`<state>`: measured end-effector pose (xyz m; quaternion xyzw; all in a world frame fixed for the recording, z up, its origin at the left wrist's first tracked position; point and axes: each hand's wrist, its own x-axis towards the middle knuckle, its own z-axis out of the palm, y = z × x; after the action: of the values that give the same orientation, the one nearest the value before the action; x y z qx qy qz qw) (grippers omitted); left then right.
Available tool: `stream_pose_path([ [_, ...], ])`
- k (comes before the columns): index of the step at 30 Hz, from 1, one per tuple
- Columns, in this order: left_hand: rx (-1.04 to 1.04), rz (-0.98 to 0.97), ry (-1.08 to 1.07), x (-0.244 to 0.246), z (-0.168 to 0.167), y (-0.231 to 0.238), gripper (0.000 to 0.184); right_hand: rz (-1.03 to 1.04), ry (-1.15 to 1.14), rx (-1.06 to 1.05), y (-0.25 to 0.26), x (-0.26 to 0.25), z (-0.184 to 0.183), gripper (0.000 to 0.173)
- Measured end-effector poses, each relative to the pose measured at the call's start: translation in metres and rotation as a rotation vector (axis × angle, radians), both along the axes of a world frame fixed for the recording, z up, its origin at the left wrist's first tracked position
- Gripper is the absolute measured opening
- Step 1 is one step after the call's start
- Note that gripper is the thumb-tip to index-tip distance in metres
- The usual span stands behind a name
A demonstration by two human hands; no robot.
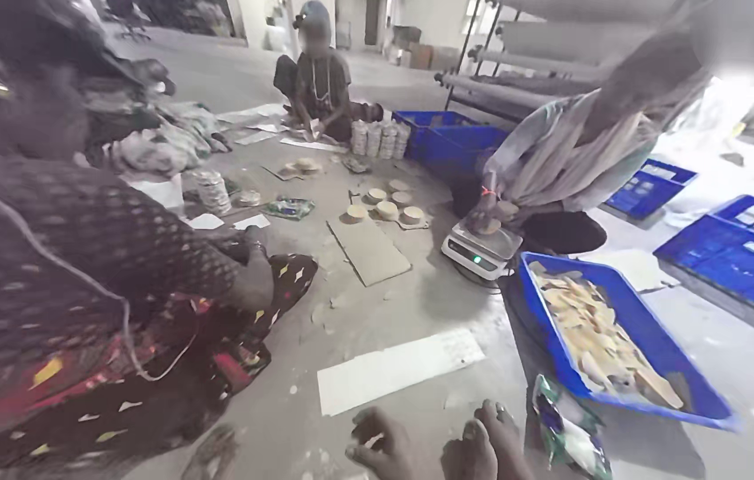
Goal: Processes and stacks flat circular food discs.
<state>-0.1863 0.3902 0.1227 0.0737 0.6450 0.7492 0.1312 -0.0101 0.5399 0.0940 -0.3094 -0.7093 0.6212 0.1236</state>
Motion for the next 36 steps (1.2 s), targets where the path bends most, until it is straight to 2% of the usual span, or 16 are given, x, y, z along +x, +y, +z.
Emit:
stream_pose_path([
  [3, 0.010, -0.253, -0.099, 0.009, -0.008, 0.106, 0.027, -0.152, -0.241, 0.123, 0.088, -0.008, -0.036, 0.057],
  [6, -0.211, -0.424, -0.127, 0.014, -0.059, 0.168, 0.039, -0.208, -0.452, 0.269, 0.195, -0.030, -0.070, 0.069],
  [8, -0.379, -0.406, -0.023, 0.008, -0.105, 0.183, 0.039, -0.241, -0.494, 0.370, 0.272, -0.050, -0.097, 0.077],
  [10, -0.489, -0.390, 0.130, -0.010, -0.134, 0.186, 0.037, -0.259, -0.482, 0.460, 0.354, -0.071, -0.124, 0.077],
  [11, -0.549, -0.398, 0.224, -0.022, -0.140, 0.188, 0.037, -0.246, -0.510, 0.495, 0.390, -0.079, -0.133, 0.076],
  [13, -0.643, -0.388, 0.398, -0.045, -0.149, 0.194, 0.034, -0.172, -0.617, 0.530, 0.442, -0.092, -0.133, 0.088],
  [15, -0.720, -0.403, 0.408, -0.053, -0.150, 0.206, 0.032, -0.094, -0.634, 0.541, 0.477, -0.105, -0.129, 0.095],
  [19, -0.742, -0.508, 0.404, -0.046, -0.160, 0.222, 0.026, 0.026, -0.496, 0.598, 0.508, -0.128, -0.137, 0.096],
  [23, -0.813, -0.512, 0.650, -0.047, -0.177, 0.224, 0.027, 0.073, -0.438, 0.639, 0.512, -0.144, -0.148, 0.094],
  [27, -0.895, -0.494, 0.880, -0.050, -0.184, 0.289, 0.034, 0.102, -0.412, 0.645, 0.506, -0.164, -0.147, 0.086],
  [31, -1.075, -0.567, 1.109, -0.084, -0.186, 0.390, 0.067, 0.150, -0.383, 0.667, 0.489, -0.180, -0.141, 0.073],
  [33, -1.167, -0.675, 1.098, -0.109, -0.178, 0.433, 0.085, 0.133, -0.344, 0.737, 0.489, -0.179, -0.155, 0.069],
  [36, -1.244, -0.872, 0.998, -0.141, -0.171, 0.473, 0.100, 0.123, -0.292, 0.712, 0.492, -0.177, -0.165, 0.074],
])
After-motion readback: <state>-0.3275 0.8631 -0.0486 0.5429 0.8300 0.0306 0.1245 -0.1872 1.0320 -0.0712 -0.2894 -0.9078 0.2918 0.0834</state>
